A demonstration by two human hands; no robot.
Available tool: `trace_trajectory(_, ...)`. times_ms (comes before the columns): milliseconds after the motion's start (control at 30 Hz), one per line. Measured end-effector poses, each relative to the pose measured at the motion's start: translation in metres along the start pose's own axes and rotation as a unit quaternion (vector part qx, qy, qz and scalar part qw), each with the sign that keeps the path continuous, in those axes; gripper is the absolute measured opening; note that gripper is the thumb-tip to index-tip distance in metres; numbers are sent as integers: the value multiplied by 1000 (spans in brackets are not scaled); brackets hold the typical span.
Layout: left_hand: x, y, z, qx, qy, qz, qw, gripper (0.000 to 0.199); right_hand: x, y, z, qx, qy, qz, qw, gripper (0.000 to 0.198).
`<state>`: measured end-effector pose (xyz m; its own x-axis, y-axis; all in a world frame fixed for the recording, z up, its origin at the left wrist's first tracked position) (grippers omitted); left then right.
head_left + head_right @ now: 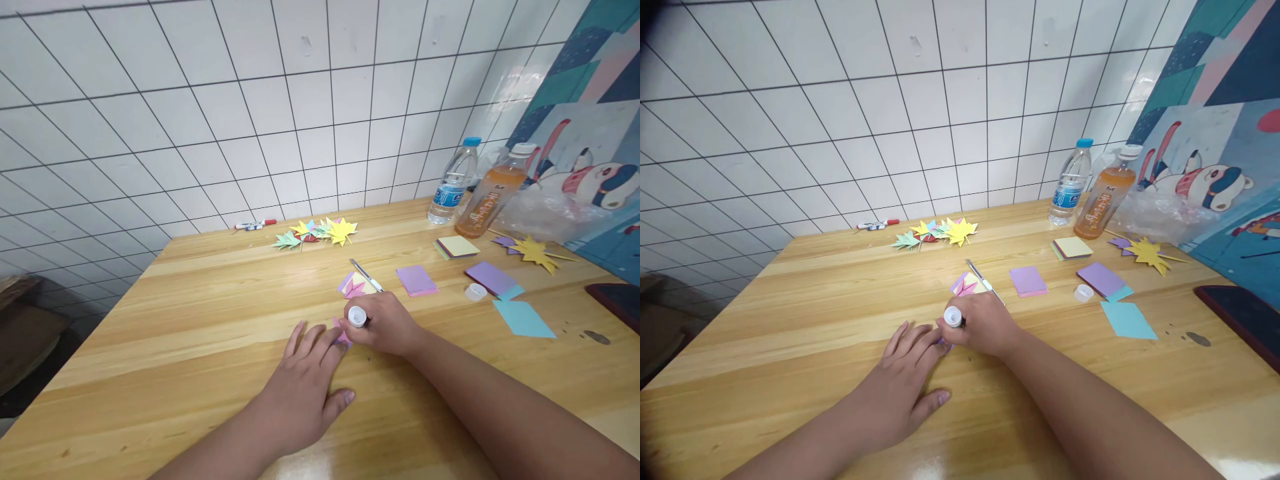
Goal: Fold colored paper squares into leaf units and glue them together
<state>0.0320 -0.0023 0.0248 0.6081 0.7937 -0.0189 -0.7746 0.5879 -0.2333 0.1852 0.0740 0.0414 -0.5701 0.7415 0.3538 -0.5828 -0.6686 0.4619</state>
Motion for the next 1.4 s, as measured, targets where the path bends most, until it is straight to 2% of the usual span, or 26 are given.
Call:
trace_trajectory(200, 0, 0, 0, -1, 8, 2, 1000, 53, -3, 4, 4, 49, 2, 23, 999, 21)
trace_trajectory(267, 0, -1, 1, -2, 6, 3, 1000, 53, -4, 0, 9, 110, -37, 12, 993, 20)
trace_trajectory(333, 1, -1, 2, -4, 2, 2, 1000, 52, -5, -10, 16, 190, -120, -43, 973, 18)
trace_trajectory(400, 2, -1, 3, -9, -7, 2, 1000, 50, -6, -26, 21, 287, -209, -115, 928, 20)
trace_trajectory(500, 5, 0, 5, -16, -28, 7, 999, 39, -5, -47, 24, 449, -263, -173, 836, 25)
trace_trajectory(600, 8, 1, 5, -23, -42, 13, 999, 29, -2, -60, 25, 563, -261, -186, 762, 29)
trace_trajectory(667, 8, 2, 5, -27, -49, 13, 998, 28, -1, -65, 25, 595, -240, -183, 745, 32)
trace_trajectory(767, 8, 3, 4, -39, -64, 17, 997, 28, 0, -70, 23, 573, -213, -192, 767, 34)
trace_trajectory(900, 7, 3, 4, -58, -79, 19, 995, 26, 1, -78, 22, 471, -215, -188, 835, 36)
trace_trajectory(1000, 7, 3, 4, -60, -84, 15, 995, 26, -1, -86, 26, 314, -243, -210, 893, 34)
trace_trajectory(1067, 7, 3, 4, -60, -86, 14, 994, 27, -3, -92, 27, 180, -215, -266, 922, 32)
trace_trajectory(1133, 7, 3, 4, -62, -86, 14, 994, 27, -3, -97, 26, 76, -149, -320, 932, 30)
trace_trajectory(1233, 7, 5, 3, -63, -87, 15, 994, 26, -2, -100, 23, 11, -81, -353, 932, 32)
trace_trajectory(1300, 7, 6, 3, -60, -89, 17, 994, 27, -1, -96, 24, -9, -101, -340, 935, 42)
trace_trajectory(1400, 8, 7, 2, -49, -94, 14, 994, 28, -3, -77, 36, -71, -218, -264, 937, 61)
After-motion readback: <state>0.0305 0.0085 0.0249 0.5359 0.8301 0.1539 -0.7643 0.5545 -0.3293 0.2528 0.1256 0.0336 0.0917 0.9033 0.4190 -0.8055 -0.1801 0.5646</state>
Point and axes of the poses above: each hand's wrist, its own x-axis towards the middle knuckle, its own z-axis out of the back of the hand, y = z × x, the point moved 3 cm from there along x, towards the middle knuckle, and after that the axes turned 4 degrees about y, right-handed, at the moved point
